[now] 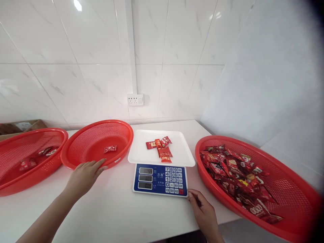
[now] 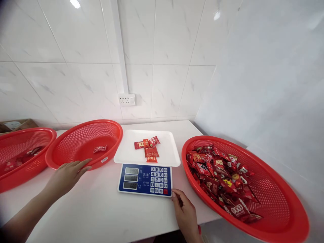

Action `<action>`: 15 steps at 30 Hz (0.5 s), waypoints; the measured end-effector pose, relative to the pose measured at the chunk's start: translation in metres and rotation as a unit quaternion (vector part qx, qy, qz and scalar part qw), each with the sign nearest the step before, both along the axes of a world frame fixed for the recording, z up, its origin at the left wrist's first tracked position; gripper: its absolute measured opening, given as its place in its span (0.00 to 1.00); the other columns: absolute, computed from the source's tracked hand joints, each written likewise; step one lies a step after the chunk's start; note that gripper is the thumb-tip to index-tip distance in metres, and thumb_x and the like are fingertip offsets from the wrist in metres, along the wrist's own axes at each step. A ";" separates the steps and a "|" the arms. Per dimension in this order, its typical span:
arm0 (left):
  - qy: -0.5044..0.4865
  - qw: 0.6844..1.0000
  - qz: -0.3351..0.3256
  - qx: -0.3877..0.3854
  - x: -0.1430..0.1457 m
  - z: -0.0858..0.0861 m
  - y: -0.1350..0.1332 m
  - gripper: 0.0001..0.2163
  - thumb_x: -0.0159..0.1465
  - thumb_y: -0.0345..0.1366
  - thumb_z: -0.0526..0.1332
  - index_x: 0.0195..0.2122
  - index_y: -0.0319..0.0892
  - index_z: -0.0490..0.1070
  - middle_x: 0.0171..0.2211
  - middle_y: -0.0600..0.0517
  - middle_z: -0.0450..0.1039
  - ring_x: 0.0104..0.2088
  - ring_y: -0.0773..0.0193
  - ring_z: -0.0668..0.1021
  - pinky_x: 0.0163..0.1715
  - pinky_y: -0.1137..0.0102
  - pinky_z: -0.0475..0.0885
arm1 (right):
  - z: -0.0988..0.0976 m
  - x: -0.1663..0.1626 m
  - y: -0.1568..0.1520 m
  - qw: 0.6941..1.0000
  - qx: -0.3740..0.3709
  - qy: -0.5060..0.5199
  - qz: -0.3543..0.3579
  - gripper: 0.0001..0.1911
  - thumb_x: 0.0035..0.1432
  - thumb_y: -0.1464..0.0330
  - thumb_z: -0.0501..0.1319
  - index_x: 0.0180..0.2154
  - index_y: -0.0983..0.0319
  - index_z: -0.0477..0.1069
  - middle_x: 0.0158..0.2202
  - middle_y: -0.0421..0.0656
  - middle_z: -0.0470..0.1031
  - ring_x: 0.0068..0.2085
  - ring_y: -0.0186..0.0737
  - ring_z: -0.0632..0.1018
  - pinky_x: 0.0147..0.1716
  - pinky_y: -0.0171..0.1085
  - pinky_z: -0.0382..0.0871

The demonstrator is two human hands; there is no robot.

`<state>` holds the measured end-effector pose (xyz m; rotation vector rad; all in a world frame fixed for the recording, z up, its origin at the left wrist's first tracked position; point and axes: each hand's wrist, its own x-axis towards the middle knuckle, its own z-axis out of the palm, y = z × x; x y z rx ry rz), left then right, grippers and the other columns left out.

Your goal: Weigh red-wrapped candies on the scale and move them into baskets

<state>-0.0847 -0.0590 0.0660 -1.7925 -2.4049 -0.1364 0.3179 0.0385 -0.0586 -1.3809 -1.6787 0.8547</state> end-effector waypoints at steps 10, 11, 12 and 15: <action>0.000 0.998 0.050 -0.022 0.016 0.006 0.024 0.24 0.66 0.47 0.40 0.51 0.40 0.69 0.36 0.45 0.77 0.37 0.49 0.77 0.38 0.57 0.69 | -0.003 0.002 -0.002 1.000 0.012 0.004 -0.015 0.20 0.55 0.53 0.55 0.35 0.62 0.74 0.26 0.43 0.75 0.29 0.38 0.76 0.29 0.30 0.71; 0.004 0.998 0.055 -0.021 0.017 0.005 0.027 0.24 0.66 0.47 0.40 0.51 0.40 0.69 0.36 0.44 0.77 0.38 0.49 0.77 0.38 0.57 0.69 | -0.003 0.002 -0.002 1.000 0.012 0.003 -0.014 0.19 0.55 0.53 0.55 0.35 0.61 0.74 0.26 0.43 0.75 0.29 0.38 0.76 0.29 0.31 0.71; 0.009 0.998 0.057 -0.016 0.020 0.004 0.030 0.24 0.66 0.46 0.41 0.51 0.39 0.68 0.36 0.43 0.77 0.38 0.49 0.77 0.39 0.56 0.69 | -0.003 0.002 -0.002 1.000 0.012 0.003 -0.014 0.19 0.55 0.53 0.55 0.35 0.61 0.74 0.26 0.43 0.75 0.29 0.38 0.76 0.29 0.31 0.71; 0.021 0.998 0.027 0.044 0.033 0.005 0.041 0.22 0.66 0.42 0.42 0.54 0.38 0.65 0.45 0.40 0.74 0.47 0.47 0.74 0.46 0.52 0.66 | -0.003 0.001 -0.002 1.000 0.008 0.006 -0.010 0.19 0.55 0.53 0.55 0.36 0.61 0.73 0.27 0.43 0.75 0.30 0.39 0.76 0.30 0.31 0.71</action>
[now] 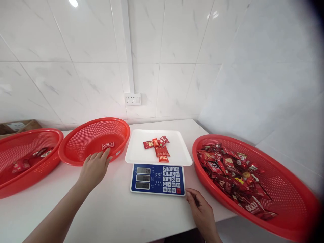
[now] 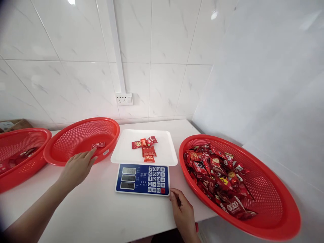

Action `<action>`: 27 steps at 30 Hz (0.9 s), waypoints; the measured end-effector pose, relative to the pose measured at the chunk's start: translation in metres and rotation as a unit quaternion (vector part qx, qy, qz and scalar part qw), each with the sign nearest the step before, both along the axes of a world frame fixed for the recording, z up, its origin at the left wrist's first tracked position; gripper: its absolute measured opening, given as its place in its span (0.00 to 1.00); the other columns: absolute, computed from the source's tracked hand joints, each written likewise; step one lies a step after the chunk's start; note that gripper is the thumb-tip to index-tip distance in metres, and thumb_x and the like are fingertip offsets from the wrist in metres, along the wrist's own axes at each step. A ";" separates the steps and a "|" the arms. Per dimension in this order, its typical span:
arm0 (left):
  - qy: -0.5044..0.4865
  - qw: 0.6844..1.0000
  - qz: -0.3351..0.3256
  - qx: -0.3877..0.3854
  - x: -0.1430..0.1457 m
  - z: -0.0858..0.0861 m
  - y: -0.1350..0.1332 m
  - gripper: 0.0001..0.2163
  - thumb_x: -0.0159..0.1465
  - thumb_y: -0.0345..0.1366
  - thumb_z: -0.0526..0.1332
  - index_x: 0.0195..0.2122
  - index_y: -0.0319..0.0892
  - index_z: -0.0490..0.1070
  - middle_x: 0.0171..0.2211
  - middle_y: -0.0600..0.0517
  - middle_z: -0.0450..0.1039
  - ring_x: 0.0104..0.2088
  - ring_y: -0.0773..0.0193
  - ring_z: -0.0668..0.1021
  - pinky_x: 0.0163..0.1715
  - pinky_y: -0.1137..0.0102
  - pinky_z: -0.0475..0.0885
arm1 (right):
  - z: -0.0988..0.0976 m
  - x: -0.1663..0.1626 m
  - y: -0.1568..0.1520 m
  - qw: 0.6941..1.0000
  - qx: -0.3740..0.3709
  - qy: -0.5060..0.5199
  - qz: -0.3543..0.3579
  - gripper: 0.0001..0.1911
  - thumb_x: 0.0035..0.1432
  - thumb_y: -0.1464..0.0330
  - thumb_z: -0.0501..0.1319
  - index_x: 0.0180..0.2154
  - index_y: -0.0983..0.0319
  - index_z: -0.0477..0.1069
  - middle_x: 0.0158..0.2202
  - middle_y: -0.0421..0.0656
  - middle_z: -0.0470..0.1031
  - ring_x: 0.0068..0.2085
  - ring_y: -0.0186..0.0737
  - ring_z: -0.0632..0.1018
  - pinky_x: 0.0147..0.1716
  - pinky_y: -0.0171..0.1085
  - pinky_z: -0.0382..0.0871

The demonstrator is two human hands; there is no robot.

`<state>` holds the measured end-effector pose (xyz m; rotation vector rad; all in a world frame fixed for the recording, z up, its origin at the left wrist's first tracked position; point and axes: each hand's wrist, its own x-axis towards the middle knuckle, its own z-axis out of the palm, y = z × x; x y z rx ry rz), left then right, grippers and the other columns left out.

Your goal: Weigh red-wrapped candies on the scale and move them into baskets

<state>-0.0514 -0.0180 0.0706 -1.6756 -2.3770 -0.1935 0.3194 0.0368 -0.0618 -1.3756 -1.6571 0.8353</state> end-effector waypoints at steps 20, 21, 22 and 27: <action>-0.121 0.982 -0.146 0.007 0.062 0.018 0.104 0.12 0.59 0.32 0.54 0.44 0.43 0.64 0.46 0.46 0.66 0.42 0.56 0.75 0.35 0.66 0.70 | 0.003 -0.001 -0.002 1.000 0.015 0.011 -0.015 0.21 0.55 0.52 0.54 0.36 0.62 0.73 0.26 0.43 0.75 0.28 0.39 0.76 0.28 0.32 0.72; -0.117 0.985 -0.124 0.024 0.052 0.024 0.096 0.12 0.59 0.31 0.53 0.45 0.43 0.63 0.47 0.45 0.65 0.44 0.55 0.74 0.36 0.66 0.70 | 0.003 -0.001 -0.002 1.000 0.016 0.009 -0.015 0.21 0.55 0.52 0.54 0.35 0.62 0.73 0.26 0.43 0.75 0.28 0.39 0.76 0.28 0.33 0.72; -0.114 0.988 -0.099 0.039 0.041 0.029 0.087 0.13 0.60 0.30 0.52 0.46 0.43 0.63 0.48 0.43 0.64 0.46 0.54 0.73 0.37 0.64 0.70 | 0.003 -0.001 -0.003 1.000 0.019 0.006 -0.014 0.21 0.55 0.52 0.54 0.35 0.62 0.73 0.26 0.43 0.75 0.28 0.39 0.76 0.28 0.33 0.72; -0.066 0.985 -0.033 0.157 0.011 0.026 0.047 0.15 0.61 0.40 0.55 0.48 0.42 0.64 0.55 0.41 0.60 0.56 0.44 0.63 0.50 0.52 0.63 | 0.008 -0.007 -0.010 0.992 0.116 -0.036 -0.012 0.17 0.58 0.57 0.53 0.38 0.62 0.73 0.32 0.47 0.78 0.30 0.39 0.77 0.30 0.35 0.72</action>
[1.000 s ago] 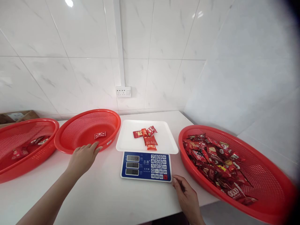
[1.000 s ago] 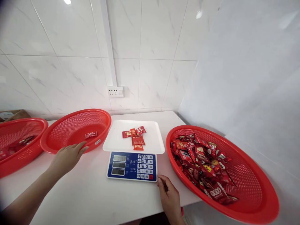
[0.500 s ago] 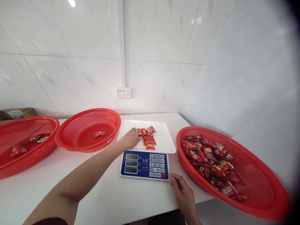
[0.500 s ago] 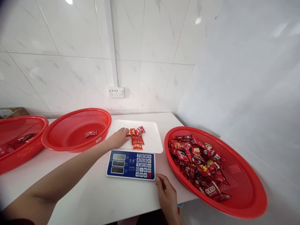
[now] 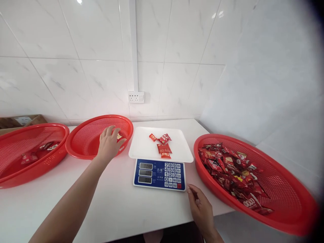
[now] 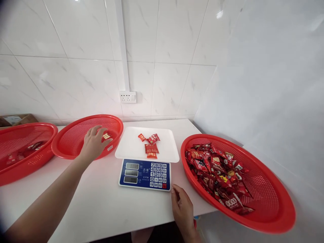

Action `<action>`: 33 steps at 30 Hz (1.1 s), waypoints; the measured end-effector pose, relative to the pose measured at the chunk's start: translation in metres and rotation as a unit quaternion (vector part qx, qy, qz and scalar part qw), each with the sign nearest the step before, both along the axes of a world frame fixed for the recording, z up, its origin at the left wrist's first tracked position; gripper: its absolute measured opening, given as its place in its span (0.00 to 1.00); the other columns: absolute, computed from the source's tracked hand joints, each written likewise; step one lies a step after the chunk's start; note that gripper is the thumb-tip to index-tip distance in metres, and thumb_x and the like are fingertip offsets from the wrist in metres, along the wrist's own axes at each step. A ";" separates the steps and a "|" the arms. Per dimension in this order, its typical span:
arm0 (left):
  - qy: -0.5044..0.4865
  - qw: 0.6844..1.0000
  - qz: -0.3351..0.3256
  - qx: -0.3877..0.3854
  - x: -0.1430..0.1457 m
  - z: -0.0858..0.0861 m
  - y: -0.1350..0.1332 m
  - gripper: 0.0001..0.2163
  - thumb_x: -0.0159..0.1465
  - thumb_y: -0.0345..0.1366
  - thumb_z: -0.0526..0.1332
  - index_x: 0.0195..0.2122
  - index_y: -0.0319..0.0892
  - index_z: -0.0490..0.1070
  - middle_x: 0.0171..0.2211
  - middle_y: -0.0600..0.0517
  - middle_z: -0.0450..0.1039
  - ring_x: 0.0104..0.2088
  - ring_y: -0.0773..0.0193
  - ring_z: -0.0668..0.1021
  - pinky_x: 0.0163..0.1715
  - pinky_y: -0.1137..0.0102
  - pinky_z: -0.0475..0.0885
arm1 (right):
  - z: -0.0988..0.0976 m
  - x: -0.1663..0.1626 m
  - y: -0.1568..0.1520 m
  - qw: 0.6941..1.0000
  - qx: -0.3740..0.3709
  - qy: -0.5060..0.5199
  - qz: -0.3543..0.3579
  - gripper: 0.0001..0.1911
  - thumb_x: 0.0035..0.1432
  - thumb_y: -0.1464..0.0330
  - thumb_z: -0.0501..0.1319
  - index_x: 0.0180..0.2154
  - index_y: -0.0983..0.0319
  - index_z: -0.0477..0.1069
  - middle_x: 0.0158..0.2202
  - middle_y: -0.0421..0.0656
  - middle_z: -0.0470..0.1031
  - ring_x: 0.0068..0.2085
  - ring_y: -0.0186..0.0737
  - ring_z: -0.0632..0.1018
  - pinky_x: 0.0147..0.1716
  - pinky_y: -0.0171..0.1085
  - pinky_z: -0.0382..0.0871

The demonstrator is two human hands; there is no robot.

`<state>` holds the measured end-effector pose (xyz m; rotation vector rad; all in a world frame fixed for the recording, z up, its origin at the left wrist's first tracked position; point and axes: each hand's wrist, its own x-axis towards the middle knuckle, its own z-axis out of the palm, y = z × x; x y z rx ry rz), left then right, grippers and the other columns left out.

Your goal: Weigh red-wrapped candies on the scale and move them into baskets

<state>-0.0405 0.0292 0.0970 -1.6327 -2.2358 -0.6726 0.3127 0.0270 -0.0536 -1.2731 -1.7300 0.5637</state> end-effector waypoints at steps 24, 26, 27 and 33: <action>-0.158 0.928 -0.209 0.266 0.029 -0.094 -0.037 0.05 0.63 0.30 0.55 0.37 0.43 0.69 0.32 0.51 0.73 0.35 0.64 0.74 0.35 0.69 0.70 | 0.146 -0.105 0.091 0.865 -0.020 -0.435 0.251 0.05 0.57 0.69 0.55 0.36 0.60 0.68 0.37 0.46 0.72 0.43 0.46 0.72 0.38 0.40 0.64; -0.166 0.927 -0.206 0.267 0.028 -0.094 -0.037 0.05 0.63 0.30 0.55 0.37 0.43 0.69 0.32 0.51 0.73 0.34 0.64 0.74 0.35 0.69 0.70 | 0.150 -0.111 0.090 0.845 -0.015 -0.472 0.251 0.07 0.57 0.71 0.54 0.38 0.61 0.69 0.38 0.48 0.73 0.42 0.47 0.73 0.37 0.39 0.64; -0.169 0.927 -0.205 0.266 0.028 -0.094 -0.037 0.05 0.63 0.31 0.55 0.36 0.43 0.69 0.32 0.51 0.73 0.34 0.64 0.74 0.35 0.69 0.70 | 0.152 -0.112 0.089 0.837 -0.015 -0.484 0.253 0.08 0.56 0.72 0.54 0.38 0.61 0.69 0.38 0.49 0.73 0.41 0.47 0.73 0.37 0.39 0.64; -0.198 0.925 -0.200 0.255 0.031 -0.095 -0.036 0.05 0.63 0.31 0.54 0.35 0.43 0.69 0.31 0.51 0.73 0.34 0.65 0.75 0.34 0.70 0.71 | 0.178 -0.130 0.098 0.875 -0.069 -0.372 0.301 0.08 0.55 0.70 0.56 0.36 0.60 0.72 0.36 0.44 0.75 0.37 0.42 0.75 0.36 0.38 0.67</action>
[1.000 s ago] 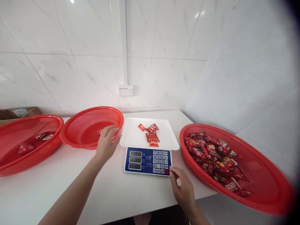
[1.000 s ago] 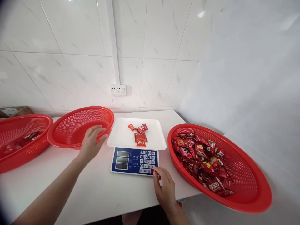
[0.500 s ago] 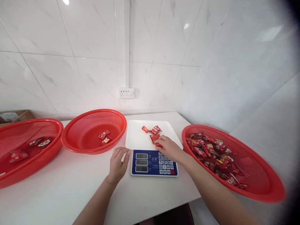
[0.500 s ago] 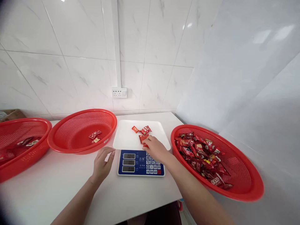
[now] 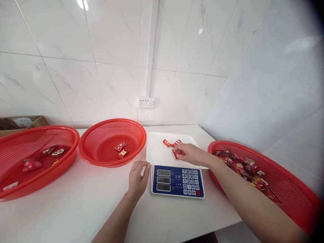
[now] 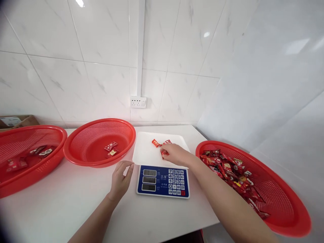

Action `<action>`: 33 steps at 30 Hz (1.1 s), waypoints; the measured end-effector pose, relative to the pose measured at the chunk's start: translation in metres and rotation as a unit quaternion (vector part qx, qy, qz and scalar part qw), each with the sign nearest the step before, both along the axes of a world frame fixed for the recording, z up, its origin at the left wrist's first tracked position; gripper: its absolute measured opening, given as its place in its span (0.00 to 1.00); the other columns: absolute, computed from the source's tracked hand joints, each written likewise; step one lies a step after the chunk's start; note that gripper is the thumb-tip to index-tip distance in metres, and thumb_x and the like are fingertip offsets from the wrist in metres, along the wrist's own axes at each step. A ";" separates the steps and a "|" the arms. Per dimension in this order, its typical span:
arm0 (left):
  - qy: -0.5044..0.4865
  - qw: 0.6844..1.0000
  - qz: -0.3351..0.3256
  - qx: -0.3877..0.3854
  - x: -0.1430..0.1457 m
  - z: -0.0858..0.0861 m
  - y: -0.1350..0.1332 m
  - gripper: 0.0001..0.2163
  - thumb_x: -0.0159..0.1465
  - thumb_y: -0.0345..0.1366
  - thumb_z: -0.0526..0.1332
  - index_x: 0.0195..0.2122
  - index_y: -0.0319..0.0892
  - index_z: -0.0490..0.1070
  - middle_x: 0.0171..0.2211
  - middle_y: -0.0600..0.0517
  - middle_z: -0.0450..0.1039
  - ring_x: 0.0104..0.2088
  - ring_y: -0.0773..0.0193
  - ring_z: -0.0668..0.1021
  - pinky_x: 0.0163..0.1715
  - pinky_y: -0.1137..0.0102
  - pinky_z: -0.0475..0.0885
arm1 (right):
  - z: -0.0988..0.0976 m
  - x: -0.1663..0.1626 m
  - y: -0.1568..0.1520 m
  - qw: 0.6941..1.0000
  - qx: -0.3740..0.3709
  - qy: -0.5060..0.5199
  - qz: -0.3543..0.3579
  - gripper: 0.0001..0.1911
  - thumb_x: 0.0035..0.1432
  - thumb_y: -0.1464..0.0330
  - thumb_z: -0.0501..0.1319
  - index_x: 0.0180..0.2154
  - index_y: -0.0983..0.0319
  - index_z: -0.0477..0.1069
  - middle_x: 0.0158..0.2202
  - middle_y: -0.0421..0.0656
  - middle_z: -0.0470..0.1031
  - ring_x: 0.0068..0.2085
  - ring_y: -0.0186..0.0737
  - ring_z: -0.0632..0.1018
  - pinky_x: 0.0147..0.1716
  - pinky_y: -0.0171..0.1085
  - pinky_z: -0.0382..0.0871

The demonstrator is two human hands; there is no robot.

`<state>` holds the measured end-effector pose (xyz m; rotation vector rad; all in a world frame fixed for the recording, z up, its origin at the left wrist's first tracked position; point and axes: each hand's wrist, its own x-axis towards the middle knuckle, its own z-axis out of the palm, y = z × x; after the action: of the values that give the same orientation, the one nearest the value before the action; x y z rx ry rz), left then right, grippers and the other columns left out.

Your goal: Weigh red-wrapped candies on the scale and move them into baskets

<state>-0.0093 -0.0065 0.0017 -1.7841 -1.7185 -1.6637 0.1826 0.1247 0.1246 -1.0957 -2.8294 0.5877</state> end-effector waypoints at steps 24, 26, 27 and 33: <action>-0.059 0.998 0.021 -0.030 -0.008 -0.006 0.004 0.07 0.64 0.35 0.53 0.34 0.43 0.70 0.29 0.51 0.74 0.32 0.64 0.76 0.32 0.69 0.71 | -0.001 -0.096 0.054 0.979 0.018 0.201 -0.011 0.29 0.64 0.59 0.48 0.64 0.57 0.45 0.61 0.48 0.60 0.54 0.37 0.71 0.49 0.37 0.65; -0.062 0.997 0.019 -0.030 -0.009 -0.006 0.004 0.07 0.64 0.36 0.54 0.33 0.43 0.70 0.29 0.51 0.74 0.32 0.64 0.76 0.32 0.69 0.71 | 0.012 -0.085 0.050 0.974 0.000 0.226 0.009 0.29 0.61 0.59 0.52 0.62 0.57 0.52 0.58 0.49 0.64 0.53 0.39 0.71 0.49 0.39 0.65; -0.065 0.997 0.018 -0.031 -0.009 -0.005 0.004 0.07 0.64 0.36 0.54 0.33 0.43 0.70 0.29 0.51 0.74 0.32 0.64 0.76 0.32 0.69 0.71 | 0.015 -0.076 0.047 0.982 -0.003 0.187 0.016 0.27 0.59 0.60 0.55 0.59 0.58 0.58 0.55 0.48 0.68 0.51 0.41 0.72 0.48 0.40 0.65; -0.077 0.996 0.010 -0.034 -0.007 -0.003 0.002 0.07 0.64 0.37 0.54 0.34 0.43 0.70 0.30 0.50 0.75 0.33 0.63 0.77 0.31 0.69 0.72 | -0.004 -0.010 0.030 0.992 0.031 -0.124 0.016 0.23 0.48 0.72 0.61 0.49 0.57 0.71 0.46 0.46 0.75 0.48 0.50 0.73 0.44 0.42 0.66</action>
<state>-0.0161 -0.0044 -0.0009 -1.7012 -1.8709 -1.7995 0.1729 0.1552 0.1210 -1.1920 -3.0542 0.3872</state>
